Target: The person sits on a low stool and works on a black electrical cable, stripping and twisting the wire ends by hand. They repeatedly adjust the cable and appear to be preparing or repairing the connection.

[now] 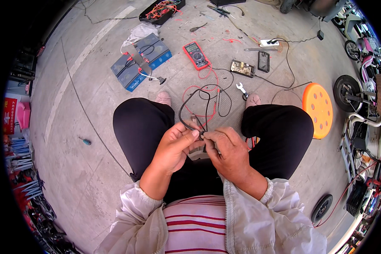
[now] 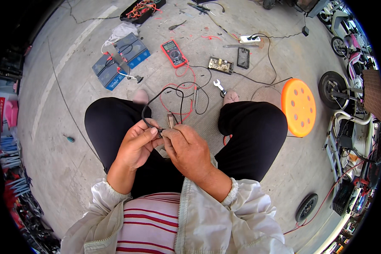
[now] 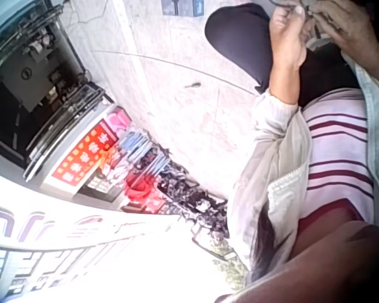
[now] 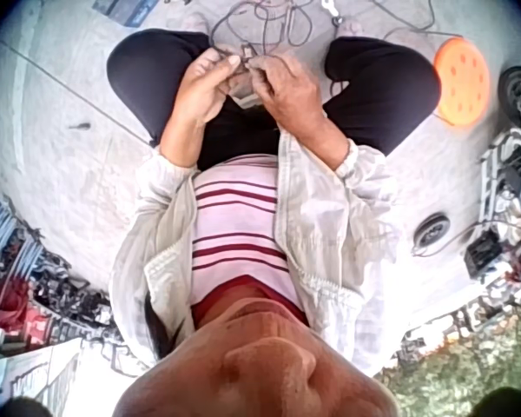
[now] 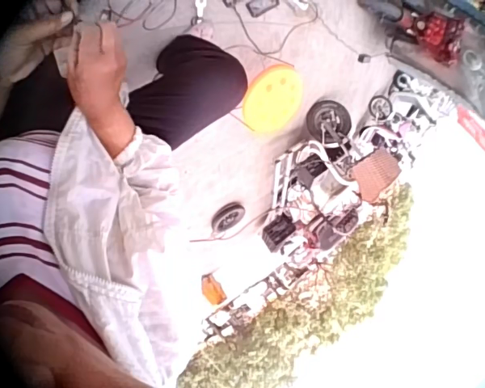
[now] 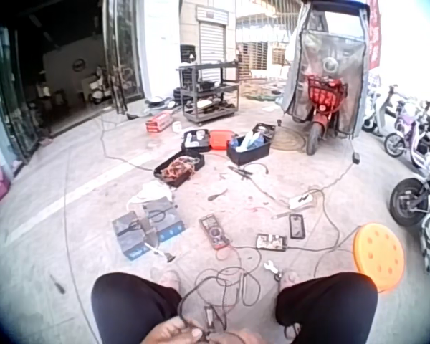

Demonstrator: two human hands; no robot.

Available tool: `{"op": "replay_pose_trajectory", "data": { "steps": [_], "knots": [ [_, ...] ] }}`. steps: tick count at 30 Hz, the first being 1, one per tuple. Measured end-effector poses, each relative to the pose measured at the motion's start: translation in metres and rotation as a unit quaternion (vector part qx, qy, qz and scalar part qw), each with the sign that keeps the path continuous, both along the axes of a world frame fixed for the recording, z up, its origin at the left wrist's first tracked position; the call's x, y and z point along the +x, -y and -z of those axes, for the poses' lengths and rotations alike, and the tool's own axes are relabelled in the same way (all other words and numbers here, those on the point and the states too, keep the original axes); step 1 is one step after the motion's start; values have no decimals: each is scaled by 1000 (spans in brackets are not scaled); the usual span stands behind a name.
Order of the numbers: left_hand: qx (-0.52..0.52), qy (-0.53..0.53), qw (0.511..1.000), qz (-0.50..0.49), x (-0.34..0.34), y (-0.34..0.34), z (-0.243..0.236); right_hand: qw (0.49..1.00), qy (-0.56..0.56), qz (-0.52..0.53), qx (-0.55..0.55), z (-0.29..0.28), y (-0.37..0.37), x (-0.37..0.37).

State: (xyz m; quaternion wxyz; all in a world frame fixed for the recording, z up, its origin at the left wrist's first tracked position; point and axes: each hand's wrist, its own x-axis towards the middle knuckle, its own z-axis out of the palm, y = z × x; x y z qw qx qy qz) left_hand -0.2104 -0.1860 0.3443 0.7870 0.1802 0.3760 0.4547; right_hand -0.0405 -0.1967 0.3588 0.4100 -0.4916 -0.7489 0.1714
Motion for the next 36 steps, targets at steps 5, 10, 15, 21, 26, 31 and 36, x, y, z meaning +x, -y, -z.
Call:
{"op": "replay_pose_trajectory", "data": {
  "steps": [5, 10, 15, 21, 26, 31, 36],
  "knots": [
    [61, -124, 990, -4, 2, 2, 4, 999, 21, 2, 29, 1, -3, 0],
    [91, -227, 970, 2, 6, 4, 4, 994, 102, 25, 41, 5, -2, -1],
    [92, -212, 973, -13, 9, 6, 12, 995, 97, -1, 7, 7, -7, -4],
    [149, -200, 968, 4, 17, 3, 4, 781, -327, -83, -525, -5, -23, 11],
    [141, -186, 972, 1, 20, -1, 4, 667, -443, -106, -590, 1, -25, 23],
    [104, -238, 965, -12, 18, -1, 3, 751, -416, -62, -509, -5, -15, 16],
    [119, -219, 968, -40, 23, 1, 5, 936, -201, -14, -288, 2, -2, 0]
  ]
}}
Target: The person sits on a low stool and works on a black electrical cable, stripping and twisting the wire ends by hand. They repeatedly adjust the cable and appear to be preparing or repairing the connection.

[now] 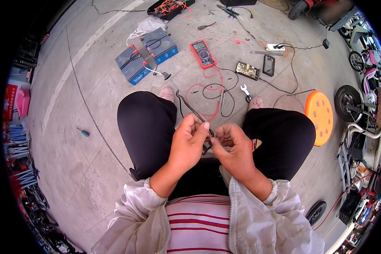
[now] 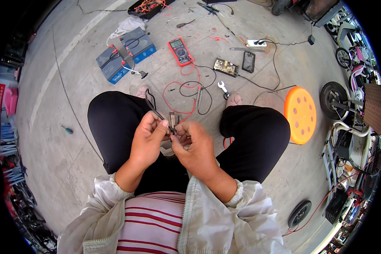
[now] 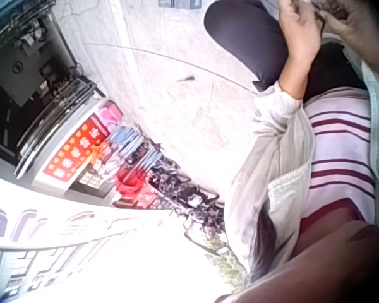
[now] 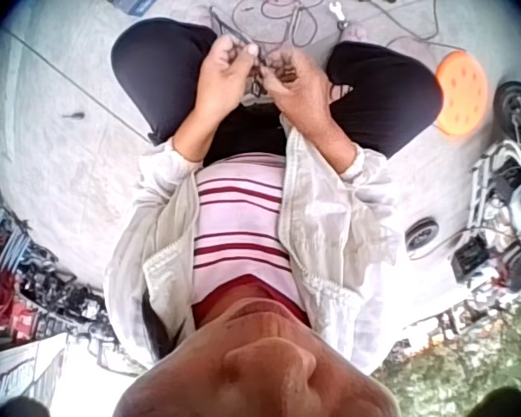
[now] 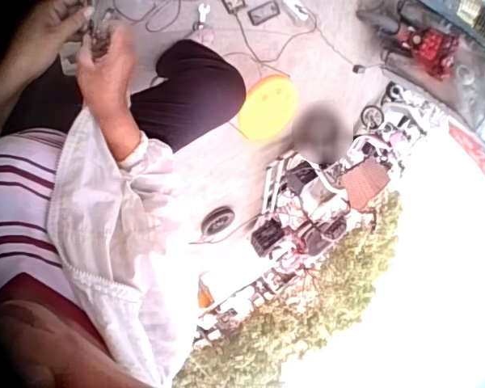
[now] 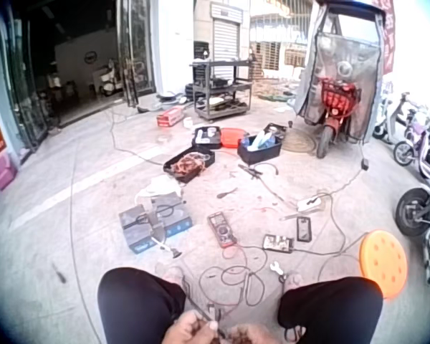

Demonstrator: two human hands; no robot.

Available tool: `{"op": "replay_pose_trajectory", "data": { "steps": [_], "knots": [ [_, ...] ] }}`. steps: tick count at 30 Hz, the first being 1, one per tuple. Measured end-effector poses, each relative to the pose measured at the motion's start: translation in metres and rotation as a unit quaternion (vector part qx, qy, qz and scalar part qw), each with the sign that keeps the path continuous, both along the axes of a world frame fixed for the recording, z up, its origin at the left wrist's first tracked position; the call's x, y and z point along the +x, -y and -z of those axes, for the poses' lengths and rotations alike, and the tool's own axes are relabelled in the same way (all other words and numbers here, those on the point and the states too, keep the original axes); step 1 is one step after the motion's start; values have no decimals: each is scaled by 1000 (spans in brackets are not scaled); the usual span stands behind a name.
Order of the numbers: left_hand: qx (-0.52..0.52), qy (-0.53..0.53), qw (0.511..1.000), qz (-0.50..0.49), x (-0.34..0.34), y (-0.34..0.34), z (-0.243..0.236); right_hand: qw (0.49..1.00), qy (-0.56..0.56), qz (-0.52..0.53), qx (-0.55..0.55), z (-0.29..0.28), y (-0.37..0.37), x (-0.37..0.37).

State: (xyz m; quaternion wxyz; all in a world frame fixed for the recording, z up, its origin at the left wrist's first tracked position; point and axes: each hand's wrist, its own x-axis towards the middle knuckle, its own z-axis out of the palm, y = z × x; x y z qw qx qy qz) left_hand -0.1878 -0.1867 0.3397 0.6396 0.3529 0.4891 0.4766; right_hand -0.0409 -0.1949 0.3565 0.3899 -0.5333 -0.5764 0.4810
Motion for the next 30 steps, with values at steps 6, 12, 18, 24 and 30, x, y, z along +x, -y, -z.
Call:
{"op": "replay_pose_trajectory", "data": {
  "steps": [6, 12, 18, 24, 30],
  "knots": [
    [15, -64, 998, 3, 1, 3, 1, 979, 125, 22, 163, -1, 2, -9],
    [36, -60, 997, -14, 4, 5, 4, 975, 145, 31, 165, -2, 4, -11],
    [51, -23, 998, 40, 3, 8, 2, 994, 90, 31, 45, 2, 1, -6],
    [72, 8, 992, 101, 5, 13, 11, 981, -96, -67, -155, 5, -9, 18],
    [93, -161, 976, 118, 9, 14, 5, 934, -147, -117, -303, -3, -16, 30]
  ]
}}
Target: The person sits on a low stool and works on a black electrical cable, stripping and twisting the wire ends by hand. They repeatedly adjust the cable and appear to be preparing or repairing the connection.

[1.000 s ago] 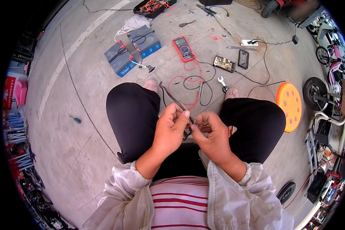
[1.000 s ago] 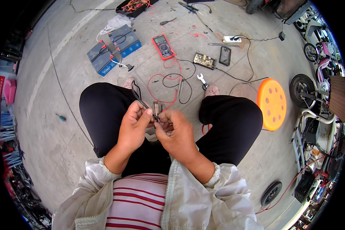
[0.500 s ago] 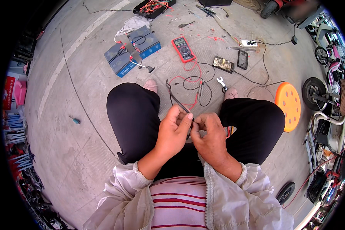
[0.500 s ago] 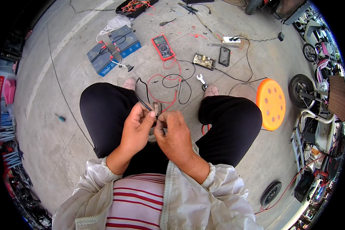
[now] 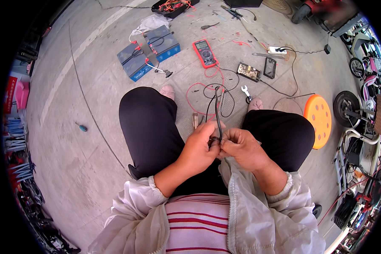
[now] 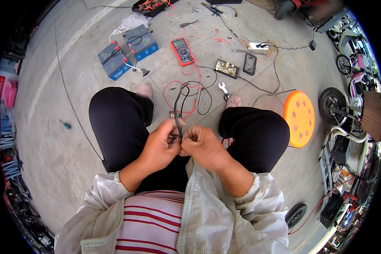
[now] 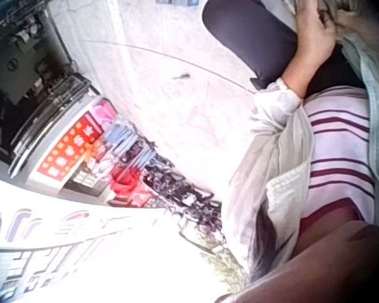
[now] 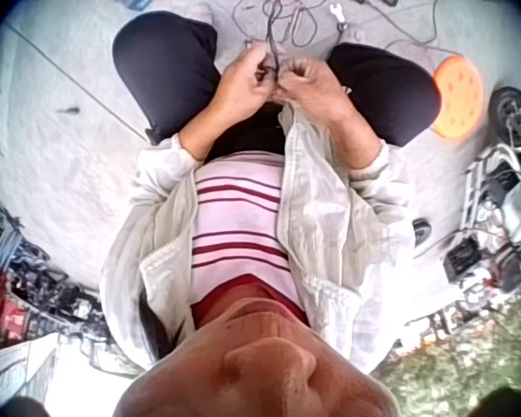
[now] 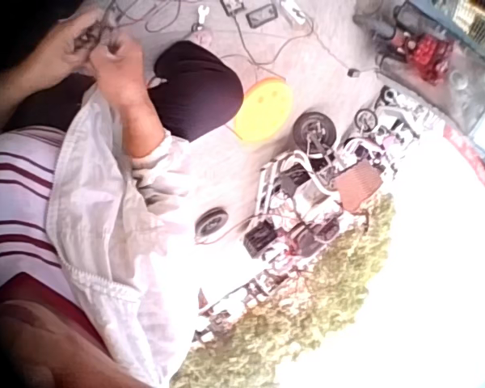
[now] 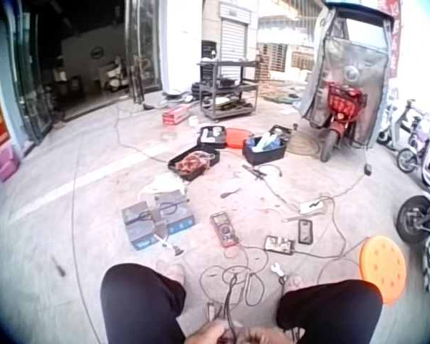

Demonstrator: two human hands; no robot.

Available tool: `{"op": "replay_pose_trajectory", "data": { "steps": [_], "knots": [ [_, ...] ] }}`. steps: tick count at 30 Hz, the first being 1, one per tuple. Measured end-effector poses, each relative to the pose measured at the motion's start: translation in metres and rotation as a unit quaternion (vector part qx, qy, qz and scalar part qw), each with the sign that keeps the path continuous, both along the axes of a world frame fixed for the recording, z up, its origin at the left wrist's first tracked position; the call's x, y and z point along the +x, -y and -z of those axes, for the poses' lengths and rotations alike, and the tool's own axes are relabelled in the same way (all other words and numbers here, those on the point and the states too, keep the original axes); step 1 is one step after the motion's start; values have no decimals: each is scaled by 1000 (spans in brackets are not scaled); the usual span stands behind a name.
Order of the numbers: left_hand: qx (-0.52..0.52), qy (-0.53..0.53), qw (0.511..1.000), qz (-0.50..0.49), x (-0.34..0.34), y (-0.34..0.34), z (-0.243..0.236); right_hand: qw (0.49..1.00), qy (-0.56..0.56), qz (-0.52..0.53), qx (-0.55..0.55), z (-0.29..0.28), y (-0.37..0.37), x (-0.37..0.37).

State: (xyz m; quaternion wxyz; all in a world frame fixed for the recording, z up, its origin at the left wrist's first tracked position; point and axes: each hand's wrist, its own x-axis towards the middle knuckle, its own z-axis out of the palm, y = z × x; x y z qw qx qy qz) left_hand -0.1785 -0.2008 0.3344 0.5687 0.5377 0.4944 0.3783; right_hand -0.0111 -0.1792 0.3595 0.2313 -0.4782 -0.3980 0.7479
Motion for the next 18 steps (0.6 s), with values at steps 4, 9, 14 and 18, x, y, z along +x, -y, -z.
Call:
{"op": "replay_pose_trajectory", "data": {
  "steps": [4, 9, 14, 18],
  "knots": [
    [141, -120, 982, 23, 0, -2, -8, 995, 12, -48, -87, -11, -13, 14],
    [-91, 180, 975, 92, -4, -9, -10, 990, 9, -84, -110, -16, -32, 33],
    [-182, 303, 933, 71, -7, -17, -11, 994, -50, -2, -102, -15, -27, 24],
    [-144, 245, 958, -21, 0, -13, -2, 990, -100, 78, -56, -9, -13, 15]
  ]
}}
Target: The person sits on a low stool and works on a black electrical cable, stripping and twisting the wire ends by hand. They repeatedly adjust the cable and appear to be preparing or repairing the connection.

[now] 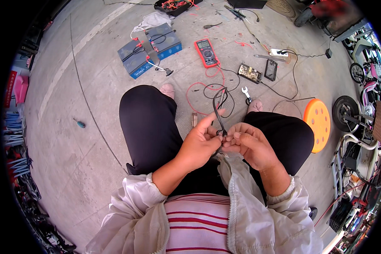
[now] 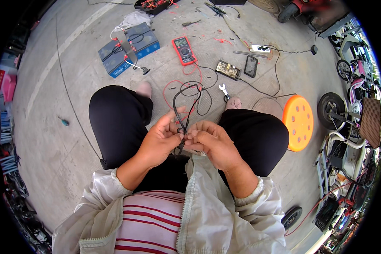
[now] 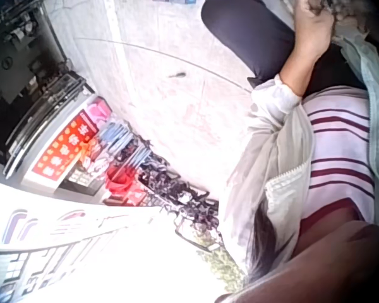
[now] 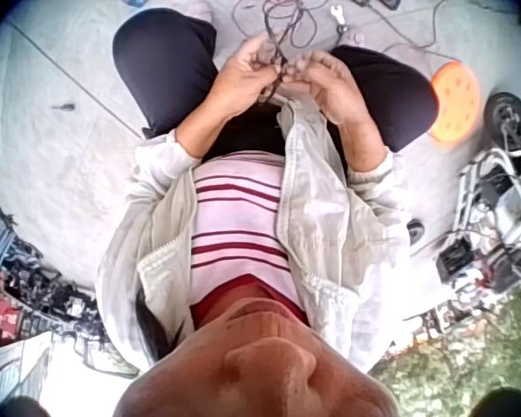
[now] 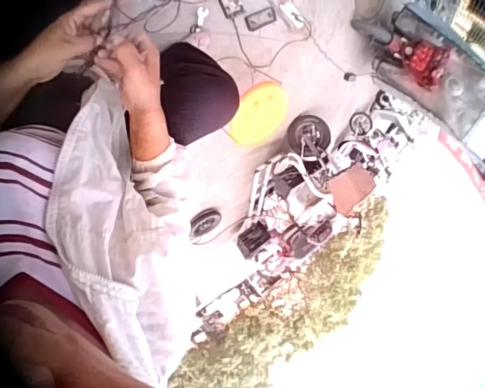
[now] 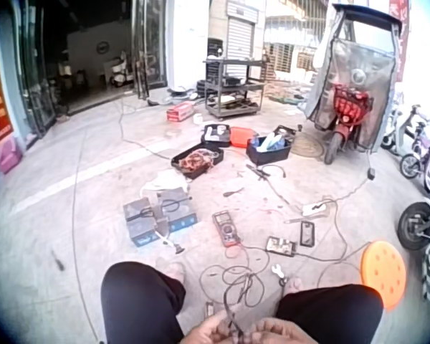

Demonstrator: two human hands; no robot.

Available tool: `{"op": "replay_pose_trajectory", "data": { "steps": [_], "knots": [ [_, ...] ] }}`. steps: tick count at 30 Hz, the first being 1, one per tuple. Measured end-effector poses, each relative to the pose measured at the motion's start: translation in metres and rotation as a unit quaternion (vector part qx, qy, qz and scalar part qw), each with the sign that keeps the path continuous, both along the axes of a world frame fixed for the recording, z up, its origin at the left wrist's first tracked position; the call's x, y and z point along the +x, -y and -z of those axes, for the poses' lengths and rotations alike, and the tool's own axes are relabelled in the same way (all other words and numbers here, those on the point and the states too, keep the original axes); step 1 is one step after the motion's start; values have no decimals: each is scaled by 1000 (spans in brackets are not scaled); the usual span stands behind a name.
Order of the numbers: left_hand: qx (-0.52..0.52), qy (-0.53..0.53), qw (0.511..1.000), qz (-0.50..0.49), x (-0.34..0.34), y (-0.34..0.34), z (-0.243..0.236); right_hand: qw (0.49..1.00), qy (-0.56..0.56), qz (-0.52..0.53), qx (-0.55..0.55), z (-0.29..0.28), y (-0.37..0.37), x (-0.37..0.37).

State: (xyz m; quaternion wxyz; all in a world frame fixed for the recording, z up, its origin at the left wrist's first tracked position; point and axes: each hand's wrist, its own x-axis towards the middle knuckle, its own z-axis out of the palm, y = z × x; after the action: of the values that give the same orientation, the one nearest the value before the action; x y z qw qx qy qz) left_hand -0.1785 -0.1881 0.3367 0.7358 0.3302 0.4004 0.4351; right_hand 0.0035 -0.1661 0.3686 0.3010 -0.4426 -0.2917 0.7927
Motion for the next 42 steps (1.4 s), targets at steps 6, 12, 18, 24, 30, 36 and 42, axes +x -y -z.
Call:
{"op": "replay_pose_trajectory", "data": {
  "steps": [6, 12, 18, 24, 30, 36, 42],
  "knots": [
    [30, -103, 993, -57, 7, 2, 1, 960, 183, 99, 187, 12, 25, -31],
    [125, -223, 961, -101, 12, 7, 5, 941, 211, 155, 214, 14, 31, -47],
    [158, -282, 941, -104, 11, 10, -8, 939, 196, 202, 198, 14, 35, -53],
    [142, -246, 953, -104, 11, 9, -6, 928, 188, 238, 218, 16, 36, -60],
    [90, -97, 984, -117, 10, 9, -1, 923, 213, 231, 224, 16, 31, -59],
    [124, -79, 983, -114, 2, 2, 2, 930, 234, 155, 238, 12, 22, -50],
    [105, -64, 986, -117, 1, -1, -2, 906, 288, 110, 290, 15, 19, -48]
  ]
}}
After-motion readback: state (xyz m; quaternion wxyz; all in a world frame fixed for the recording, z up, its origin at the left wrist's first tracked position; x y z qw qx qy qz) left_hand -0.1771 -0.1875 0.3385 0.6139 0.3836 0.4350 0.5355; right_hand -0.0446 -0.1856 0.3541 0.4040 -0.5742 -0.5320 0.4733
